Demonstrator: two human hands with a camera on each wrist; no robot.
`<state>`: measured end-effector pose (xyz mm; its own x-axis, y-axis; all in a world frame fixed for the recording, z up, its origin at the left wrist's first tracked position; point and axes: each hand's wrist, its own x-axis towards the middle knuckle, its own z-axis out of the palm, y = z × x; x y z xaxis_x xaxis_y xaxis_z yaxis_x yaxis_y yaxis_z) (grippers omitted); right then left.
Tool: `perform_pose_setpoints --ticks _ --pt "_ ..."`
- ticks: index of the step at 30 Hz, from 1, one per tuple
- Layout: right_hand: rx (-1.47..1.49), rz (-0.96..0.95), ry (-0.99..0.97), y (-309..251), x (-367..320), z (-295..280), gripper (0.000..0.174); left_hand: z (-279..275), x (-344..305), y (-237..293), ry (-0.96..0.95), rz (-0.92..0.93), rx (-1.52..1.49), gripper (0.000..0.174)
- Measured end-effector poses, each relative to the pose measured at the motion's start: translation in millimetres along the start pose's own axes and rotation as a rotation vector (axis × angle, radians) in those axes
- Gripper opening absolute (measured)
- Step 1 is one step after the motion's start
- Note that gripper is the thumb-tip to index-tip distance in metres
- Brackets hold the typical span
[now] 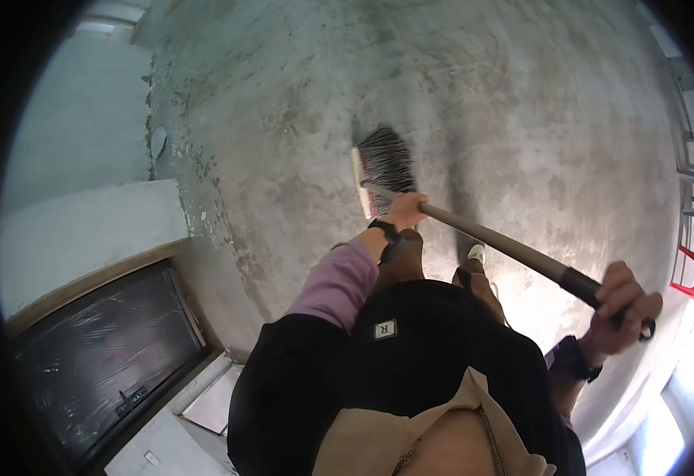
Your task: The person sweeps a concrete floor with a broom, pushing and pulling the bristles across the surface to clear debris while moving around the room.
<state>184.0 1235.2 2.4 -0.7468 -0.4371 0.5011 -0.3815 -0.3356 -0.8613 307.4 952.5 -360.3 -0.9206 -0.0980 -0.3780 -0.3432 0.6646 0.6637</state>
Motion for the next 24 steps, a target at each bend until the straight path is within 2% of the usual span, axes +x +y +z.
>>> perform_pose_setpoints --ticks 4,6,9,10,15,18,24 --pt "0.121 0.113 -0.052 45 16 62 0.024 -43 -53 -76 0.107 -0.079 -0.063 0.020" --pt "0.196 0.211 -0.083 68 15 84 0.024 -47 -75 -123 0.144 -0.110 -0.059 0.021" --pt "0.280 0.357 -0.112 94 14 116 0.024 -60 -107 -173 0.098 -0.230 -0.002 0.020" --pt "0.301 0.391 -0.119 103 13 124 0.024 -69 -118 -176 0.068 -0.301 -0.046 0.018" --pt "0.370 0.575 -0.167 127 18 145 0.019 -80 -153 -207 0.124 -0.352 0.015 0.016" --pt "0.368 0.603 -0.188 139 32 147 0.021 -87 -153 -204 0.074 -0.430 -0.023 0.017" --pt "0.350 0.549 -0.206 145 81 122 0.018 -102 -110 -176 0.131 -0.379 -0.068 0.020"
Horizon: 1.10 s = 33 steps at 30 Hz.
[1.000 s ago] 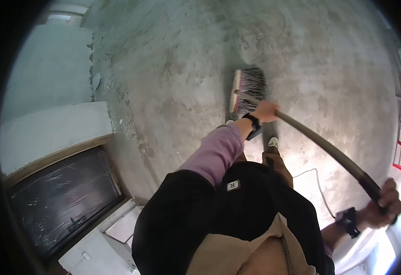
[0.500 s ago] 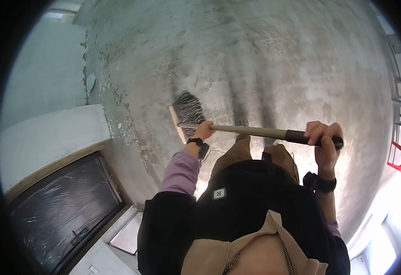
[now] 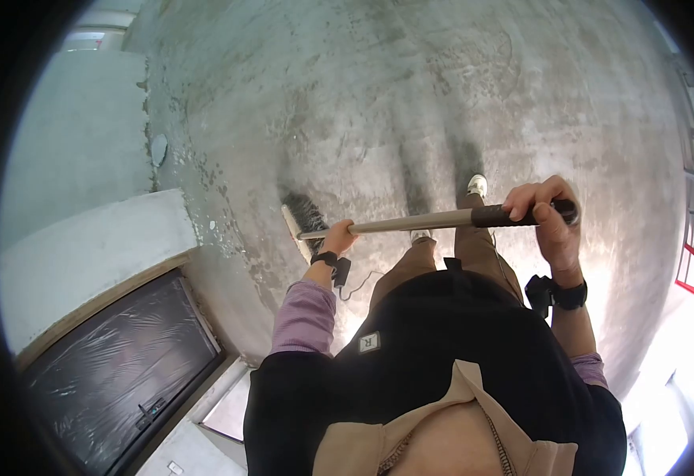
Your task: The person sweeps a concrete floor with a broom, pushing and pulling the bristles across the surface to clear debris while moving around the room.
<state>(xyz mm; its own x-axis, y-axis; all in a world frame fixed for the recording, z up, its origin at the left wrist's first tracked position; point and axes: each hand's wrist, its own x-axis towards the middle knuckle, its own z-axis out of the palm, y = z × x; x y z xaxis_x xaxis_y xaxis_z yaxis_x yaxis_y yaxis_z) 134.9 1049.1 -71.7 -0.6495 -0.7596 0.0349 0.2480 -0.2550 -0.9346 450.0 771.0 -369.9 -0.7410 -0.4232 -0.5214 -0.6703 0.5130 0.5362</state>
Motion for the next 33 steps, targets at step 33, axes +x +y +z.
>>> perform_pose_setpoints --ticks 33 --pt "-0.810 -0.837 0.152 -278 30 -219 0.025 52 324 561 -0.162 0.874 0.040 0.019"
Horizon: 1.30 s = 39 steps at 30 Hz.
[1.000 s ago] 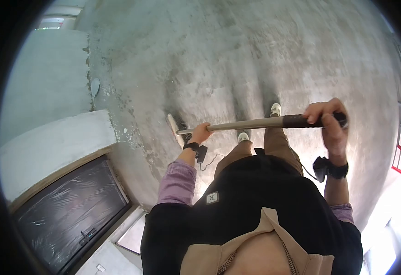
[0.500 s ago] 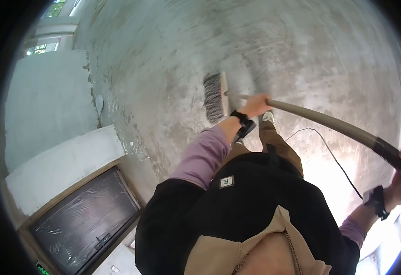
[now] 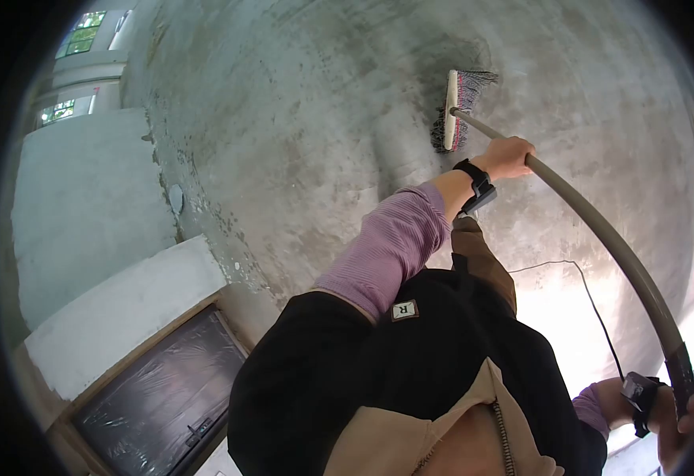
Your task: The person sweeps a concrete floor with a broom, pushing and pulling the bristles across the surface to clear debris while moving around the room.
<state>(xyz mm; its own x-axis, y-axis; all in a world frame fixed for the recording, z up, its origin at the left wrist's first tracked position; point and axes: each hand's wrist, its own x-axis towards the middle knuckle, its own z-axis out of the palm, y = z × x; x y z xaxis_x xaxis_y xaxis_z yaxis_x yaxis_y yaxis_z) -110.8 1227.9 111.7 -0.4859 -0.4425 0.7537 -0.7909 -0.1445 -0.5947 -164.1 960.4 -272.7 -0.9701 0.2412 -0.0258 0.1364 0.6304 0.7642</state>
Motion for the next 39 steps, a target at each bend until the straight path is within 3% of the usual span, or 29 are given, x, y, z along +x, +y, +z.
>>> perform_pose_setpoints --ticks 3,7,9,12,19,22,27,34,39 --pt "0.034 0.026 0.050 15 5 35 0.024 -17 -26 -33 -0.006 -0.049 0.028 0.019" --pt "0.154 0.004 0.311 31 -30 89 0.037 -54 -104 -95 -0.003 -0.080 0.047 0.020" --pt "0.124 0.161 0.086 33 -9 140 0.031 -72 -151 -131 0.014 -0.170 -0.010 0.019" --pt "0.283 0.209 -0.062 51 21 219 0.018 -101 -220 -183 0.042 -0.263 -0.024 0.019" --pt "0.603 0.477 -0.110 109 39 389 0.025 -173 -392 -280 0.082 -0.637 -0.085 0.025" --pt "0.770 0.617 -0.157 112 34 459 0.023 -184 -476 -330 0.109 -0.709 0.010 0.025" --pt "0.916 0.840 -0.245 110 29 526 0.013 -209 -572 -342 0.129 -0.908 0.009 0.021" --pt "0.970 0.936 -0.313 127 53 549 0.010 -233 -588 -347 0.043 -1.030 0.004 0.020" --pt "0.958 0.865 -0.286 164 80 528 0.007 -253 -522 -337 0.045 -1.008 0.001 0.020"
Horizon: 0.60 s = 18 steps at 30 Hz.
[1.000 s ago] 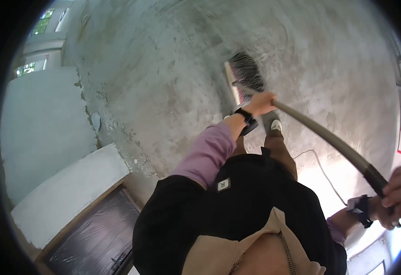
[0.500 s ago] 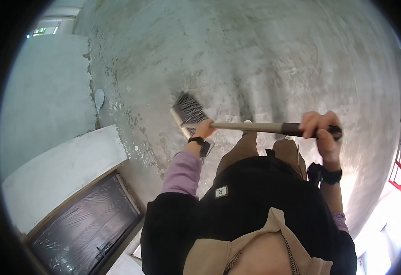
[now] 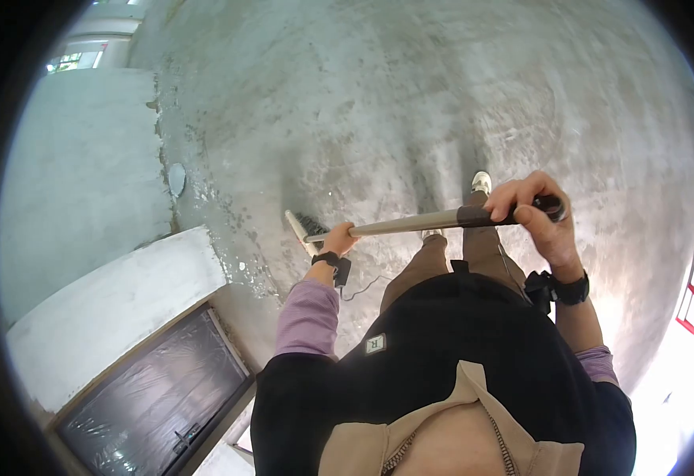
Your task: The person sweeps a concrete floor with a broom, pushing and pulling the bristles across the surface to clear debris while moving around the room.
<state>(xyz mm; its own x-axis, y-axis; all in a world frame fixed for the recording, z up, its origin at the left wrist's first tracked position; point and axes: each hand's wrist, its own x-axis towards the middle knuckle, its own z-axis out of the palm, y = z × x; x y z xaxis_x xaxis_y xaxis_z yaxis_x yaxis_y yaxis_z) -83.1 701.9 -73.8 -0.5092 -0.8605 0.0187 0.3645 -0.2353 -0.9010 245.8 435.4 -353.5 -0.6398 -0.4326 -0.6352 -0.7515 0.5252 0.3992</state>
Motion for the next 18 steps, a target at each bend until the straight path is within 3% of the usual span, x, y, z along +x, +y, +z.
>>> perform_pose_setpoints --ticks 7,15,18 --pt "-0.221 -0.129 0.213 -91 18 -96 0.009 -20 75 144 -0.032 0.169 0.128 0.023" --pt "-0.549 -0.382 0.360 -223 -30 -221 0.022 -9 165 368 -0.031 0.526 0.139 0.031" --pt "-0.653 -0.691 0.459 -265 -59 -244 0.017 9 197 441 0.025 0.727 0.088 0.029"
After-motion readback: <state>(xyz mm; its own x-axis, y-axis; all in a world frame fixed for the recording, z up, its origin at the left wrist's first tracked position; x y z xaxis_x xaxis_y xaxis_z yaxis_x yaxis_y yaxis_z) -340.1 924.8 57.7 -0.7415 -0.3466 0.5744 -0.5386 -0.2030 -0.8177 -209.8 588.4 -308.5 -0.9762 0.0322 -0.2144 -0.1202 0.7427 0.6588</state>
